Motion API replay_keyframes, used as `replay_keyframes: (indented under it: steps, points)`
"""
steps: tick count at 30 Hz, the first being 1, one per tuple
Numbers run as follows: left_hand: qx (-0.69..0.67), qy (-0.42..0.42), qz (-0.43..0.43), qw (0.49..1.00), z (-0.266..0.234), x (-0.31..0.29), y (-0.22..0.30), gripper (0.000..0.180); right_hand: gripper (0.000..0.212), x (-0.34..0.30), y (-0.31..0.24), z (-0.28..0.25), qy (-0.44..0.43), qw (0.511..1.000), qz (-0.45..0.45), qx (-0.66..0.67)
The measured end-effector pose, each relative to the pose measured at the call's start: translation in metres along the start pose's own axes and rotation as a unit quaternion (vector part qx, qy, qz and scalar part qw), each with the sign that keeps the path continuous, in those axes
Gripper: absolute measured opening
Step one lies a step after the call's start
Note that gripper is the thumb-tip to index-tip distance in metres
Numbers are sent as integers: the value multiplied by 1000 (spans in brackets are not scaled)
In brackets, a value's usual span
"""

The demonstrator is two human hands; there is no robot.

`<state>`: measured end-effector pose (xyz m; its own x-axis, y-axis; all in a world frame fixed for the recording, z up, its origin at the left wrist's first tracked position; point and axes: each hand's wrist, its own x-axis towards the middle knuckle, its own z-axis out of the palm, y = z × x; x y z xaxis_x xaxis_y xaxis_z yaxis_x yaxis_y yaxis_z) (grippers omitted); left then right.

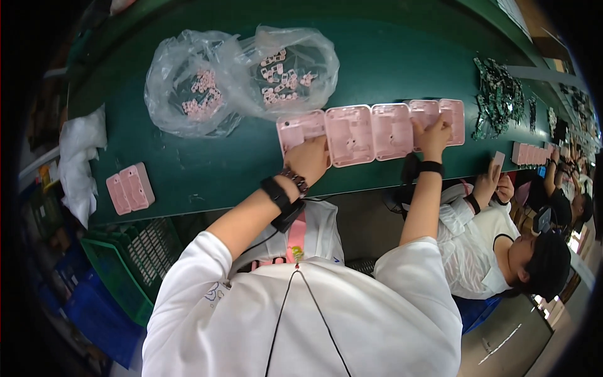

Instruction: Assembling small pink plastic cases by placing internal components into them.

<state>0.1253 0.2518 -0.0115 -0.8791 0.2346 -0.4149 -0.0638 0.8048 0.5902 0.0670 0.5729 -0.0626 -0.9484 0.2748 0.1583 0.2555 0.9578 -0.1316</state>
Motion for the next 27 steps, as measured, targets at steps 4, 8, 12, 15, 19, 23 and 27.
replay_keyframes:
  steps: [4,8,12,15,19,23,27]
  points:
    - [118,49,26,991,3,1,2,39,84,12,1,3,24,1000,-18,1]
    - [146,74,5,987,-6,-21,-18,42,66,-30,-98,-40,92,988,-124,21]
    - [129,40,-17,991,-23,-51,-45,39,51,-109,-196,-64,-63,941,-259,208]
    - [98,7,-27,995,-43,-78,-82,33,48,-144,-232,-59,-186,899,-305,255]
    - [81,216,64,971,-90,-126,-138,15,47,-178,-254,-41,-283,878,-336,190]
    - [186,397,-106,892,-160,-175,-280,13,46,-184,-269,-37,-272,886,-355,123]
    - [212,394,-468,762,-229,-228,-396,52,46,-195,-289,-40,-271,901,-330,82]
